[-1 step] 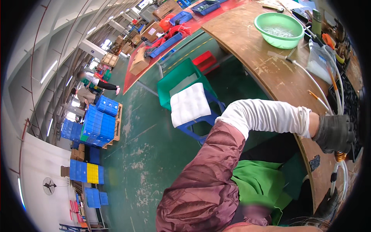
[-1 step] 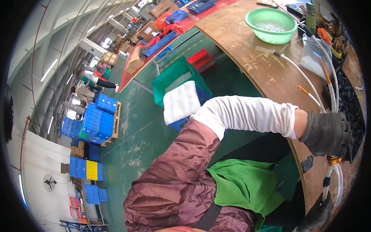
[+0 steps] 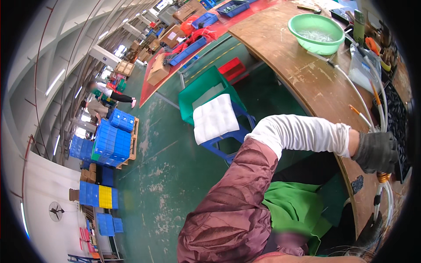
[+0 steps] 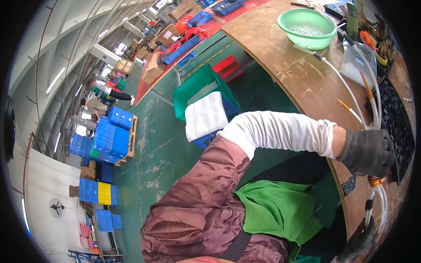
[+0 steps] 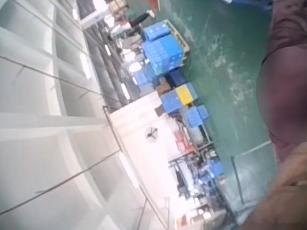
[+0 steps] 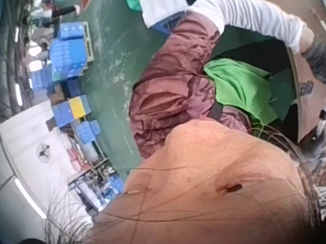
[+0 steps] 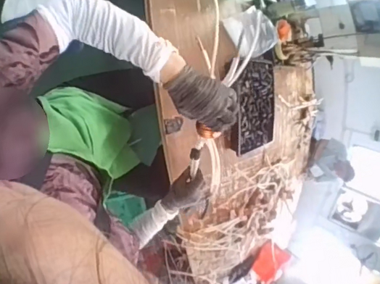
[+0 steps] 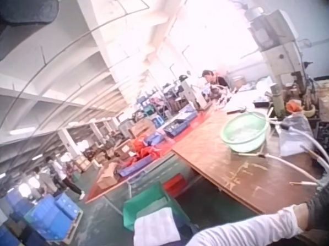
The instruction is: Assembling electrical wiring components by using pliers to trim and secure wires with zip ties.
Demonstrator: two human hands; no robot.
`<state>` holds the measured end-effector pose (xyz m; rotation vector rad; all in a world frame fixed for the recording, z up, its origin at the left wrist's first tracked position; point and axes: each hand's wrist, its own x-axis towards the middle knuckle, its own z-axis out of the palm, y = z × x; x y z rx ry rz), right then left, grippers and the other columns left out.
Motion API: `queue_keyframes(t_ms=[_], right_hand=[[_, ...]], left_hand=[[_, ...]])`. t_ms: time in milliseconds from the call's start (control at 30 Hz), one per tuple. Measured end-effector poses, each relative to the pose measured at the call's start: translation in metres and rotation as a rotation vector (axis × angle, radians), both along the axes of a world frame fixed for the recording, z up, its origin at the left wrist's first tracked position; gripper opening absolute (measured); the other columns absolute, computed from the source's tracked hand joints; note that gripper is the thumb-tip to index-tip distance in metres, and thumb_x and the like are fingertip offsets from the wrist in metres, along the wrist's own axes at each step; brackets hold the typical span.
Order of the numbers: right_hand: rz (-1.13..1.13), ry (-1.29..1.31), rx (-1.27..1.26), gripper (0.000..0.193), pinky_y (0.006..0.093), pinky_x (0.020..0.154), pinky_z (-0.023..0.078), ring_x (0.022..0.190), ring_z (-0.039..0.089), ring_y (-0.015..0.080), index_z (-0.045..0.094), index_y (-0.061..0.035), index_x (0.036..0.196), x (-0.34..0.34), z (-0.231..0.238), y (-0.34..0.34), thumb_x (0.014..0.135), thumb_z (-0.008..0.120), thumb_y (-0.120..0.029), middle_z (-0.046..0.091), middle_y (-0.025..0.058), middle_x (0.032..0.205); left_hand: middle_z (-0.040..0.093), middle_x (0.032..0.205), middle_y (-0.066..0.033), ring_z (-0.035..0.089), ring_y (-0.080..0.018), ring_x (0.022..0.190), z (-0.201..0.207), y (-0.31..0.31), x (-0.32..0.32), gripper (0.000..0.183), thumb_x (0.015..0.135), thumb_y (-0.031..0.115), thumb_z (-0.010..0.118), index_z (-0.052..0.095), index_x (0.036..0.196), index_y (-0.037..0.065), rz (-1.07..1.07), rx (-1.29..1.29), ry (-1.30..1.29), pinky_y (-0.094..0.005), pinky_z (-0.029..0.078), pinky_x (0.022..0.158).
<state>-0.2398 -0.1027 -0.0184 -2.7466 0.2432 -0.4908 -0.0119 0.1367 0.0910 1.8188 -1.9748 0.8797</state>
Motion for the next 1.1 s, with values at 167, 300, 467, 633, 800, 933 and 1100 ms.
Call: queue_keyframes(t_ms=[167, 300, 467, 633, 800, 933, 1100], right_hand=[[-0.093, 0.05, 0.032, 0.026, 0.0312, 0.08, 0.045, 0.094, 0.059, 0.0247, 0.057, -0.0014, 0.109, -0.009, -0.046, 0.006, 0.087, 0.057, -0.014, 0.062, 0.0125, 0.102], [-0.138, 0.093, 0.196, 0.017, 0.0343, 0.071, 0.044, 0.081, 0.057, 0.0258, 0.059, -0.0061, 0.099, -0.01, -0.036, 0.027, 0.084, 0.059, -0.015, 0.059, 0.0125, 0.086], [-0.095, 0.019, 0.167, 0.018, 0.0411, 0.058, 0.043, 0.07, 0.056, 0.0317, 0.06, -0.0102, 0.085, 0.027, -0.018, 0.045, 0.071, 0.066, -0.021, 0.056, 0.0115, 0.074], [-0.136, -0.031, 0.1, 0.023, 0.0416, 0.059, 0.046, 0.069, 0.059, 0.0306, 0.061, -0.0125, 0.088, -0.003, -0.024, 0.022, 0.069, 0.067, -0.023, 0.057, 0.0095, 0.075], [-0.092, -0.066, 0.113, 0.025, 0.0402, 0.059, 0.047, 0.069, 0.059, 0.0304, 0.061, -0.0099, 0.088, -0.016, -0.025, 0.018, 0.071, 0.067, -0.026, 0.058, 0.0095, 0.073], [-0.067, -0.053, -0.01, 0.028, 0.0414, 0.06, 0.048, 0.07, 0.059, 0.0323, 0.062, -0.01, 0.091, -0.009, -0.032, 0.015, 0.071, 0.066, -0.029, 0.059, 0.0117, 0.075], [-0.069, -0.128, 0.122, 0.031, 0.042, 0.069, 0.047, 0.079, 0.057, 0.0347, 0.06, -0.0074, 0.093, 0.006, -0.033, 0.014, 0.073, 0.066, -0.029, 0.058, 0.0157, 0.083]], left_hand=[[0.057, 0.074, -0.0021, 0.057, -0.0213, 0.072, -0.08, 0.007, -0.003, 0.016, 0.057, 0.027, 0.066, 0.062, 0.067, 0.015, -0.004, -0.022, 0.123, -0.0368, 0.043, 0.064], [0.056, 0.069, -0.0081, 0.055, -0.0264, 0.066, -0.111, 0.004, -0.006, 0.015, 0.064, 0.022, 0.058, 0.058, 0.066, 0.007, -0.133, 0.001, 0.324, -0.0386, 0.044, 0.059], [0.052, 0.087, -0.0125, 0.051, -0.0308, 0.08, -0.132, 0.039, 0.006, 0.025, 0.063, 0.008, 0.058, 0.055, 0.088, 0.004, -0.047, -0.008, 0.443, -0.0408, 0.045, 0.068], [0.046, 0.104, -0.0093, 0.048, -0.0299, 0.099, -0.151, 0.027, -0.012, 0.041, 0.066, 0.006, 0.066, 0.052, 0.104, 0.009, -0.129, -0.02, 0.4, -0.0489, 0.04, 0.092], [0.046, 0.103, -0.0111, 0.047, -0.0307, 0.101, -0.141, 0.024, -0.02, 0.04, 0.07, 0.014, 0.067, 0.051, 0.107, 0.009, -0.152, 0.037, 0.459, -0.0499, 0.037, 0.095], [0.049, 0.098, -0.0115, 0.05, -0.031, 0.096, -0.112, 0.022, -0.024, 0.04, 0.072, 0.018, 0.067, 0.05, 0.107, 0.008, -0.151, 0.114, 0.517, -0.0468, 0.04, 0.087], [0.055, 0.098, -0.0176, 0.056, -0.0328, 0.087, -0.09, -0.036, -0.032, 0.041, 0.078, 0.022, 0.066, 0.051, 0.112, 0.002, -0.138, 0.175, 0.649, -0.0392, 0.047, 0.071]])
